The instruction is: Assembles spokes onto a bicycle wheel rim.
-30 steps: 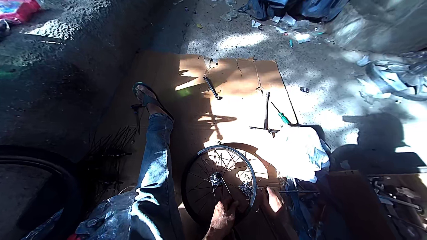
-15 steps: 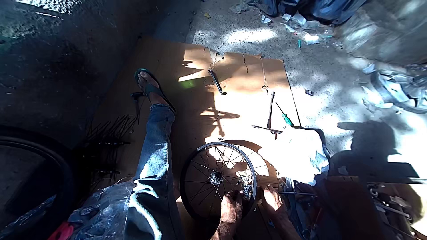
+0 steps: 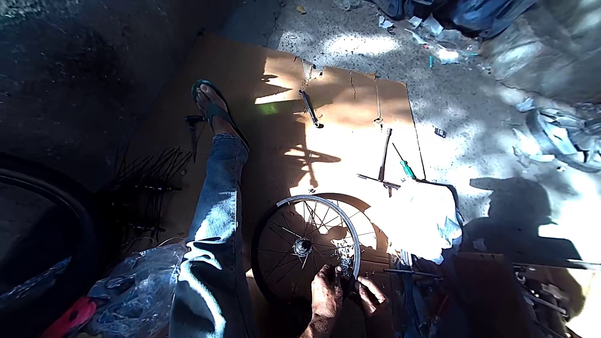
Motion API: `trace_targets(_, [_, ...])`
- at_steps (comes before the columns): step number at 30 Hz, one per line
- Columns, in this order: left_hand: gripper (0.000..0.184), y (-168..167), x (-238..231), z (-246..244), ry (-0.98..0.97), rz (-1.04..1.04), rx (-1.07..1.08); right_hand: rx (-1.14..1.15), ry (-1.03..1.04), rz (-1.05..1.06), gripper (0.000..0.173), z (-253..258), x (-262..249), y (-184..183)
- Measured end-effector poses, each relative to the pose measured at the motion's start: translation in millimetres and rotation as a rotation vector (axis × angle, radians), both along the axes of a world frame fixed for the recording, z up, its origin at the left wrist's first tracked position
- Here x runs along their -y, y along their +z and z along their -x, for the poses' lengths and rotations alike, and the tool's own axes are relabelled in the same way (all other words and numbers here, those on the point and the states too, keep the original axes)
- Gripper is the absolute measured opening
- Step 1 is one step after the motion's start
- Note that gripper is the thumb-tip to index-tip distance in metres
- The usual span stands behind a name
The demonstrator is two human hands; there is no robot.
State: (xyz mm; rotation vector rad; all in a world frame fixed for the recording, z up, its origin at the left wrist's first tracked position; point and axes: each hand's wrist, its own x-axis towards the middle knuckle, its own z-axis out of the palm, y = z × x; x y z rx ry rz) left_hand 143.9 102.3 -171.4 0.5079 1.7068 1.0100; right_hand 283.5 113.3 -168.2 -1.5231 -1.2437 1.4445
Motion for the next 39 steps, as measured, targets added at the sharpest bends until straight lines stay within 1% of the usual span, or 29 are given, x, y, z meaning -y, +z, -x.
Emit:
trace_targets(3, [0.027,-5.4,3.7,-4.5,0.013,0.008,-0.031,-0.059,-0.05,0.078,0.023,2.5,6.0,-3.2])
trace_targets(7, [0.028,-8.3,4.7,-8.7,0.005,0.027,-0.058,-0.109,-0.062,0.109,0.021,1.8,7.0,-1.5])
trace_targets(11, [0.025,-13.6,9.0,-9.6,0.051,-0.076,0.033,-0.125,-0.051,0.12,0.02,-1.3,10.2,-4.2])
trace_targets(13, [0.024,-13.8,12.2,-10.5,0.055,-0.095,0.063,-0.127,-0.052,0.129,0.018,-2.8,12.8,-4.7])
trace_targets(18, [0.024,-16.6,16.3,-14.0,0.057,-0.11,0.072,-0.111,-0.086,0.155,0.015,-3.4,17.5,-2.4])
trace_targets(24, [0.023,-17.0,16.8,-15.3,0.081,-0.125,0.09,-0.052,-0.02,0.091,0.015,-4.6,15.4,-3.2])
trace_targets(32, [0.021,-21.7,18.1,-14.4,0.127,-0.188,0.159,-0.034,-0.02,0.092,0.018,-1.6,14.3,-2.7])
trace_targets(36, [0.02,-22.2,18.5,-13.9,0.157,-0.223,0.185,0.023,0.036,0.044,0.019,-5.5,11.2,-4.7])
trace_targets(39, [0.02,-19.9,18.0,-10.5,0.141,-0.222,0.189,0.027,0.038,0.1,0.02,-4.7,7.3,0.0])
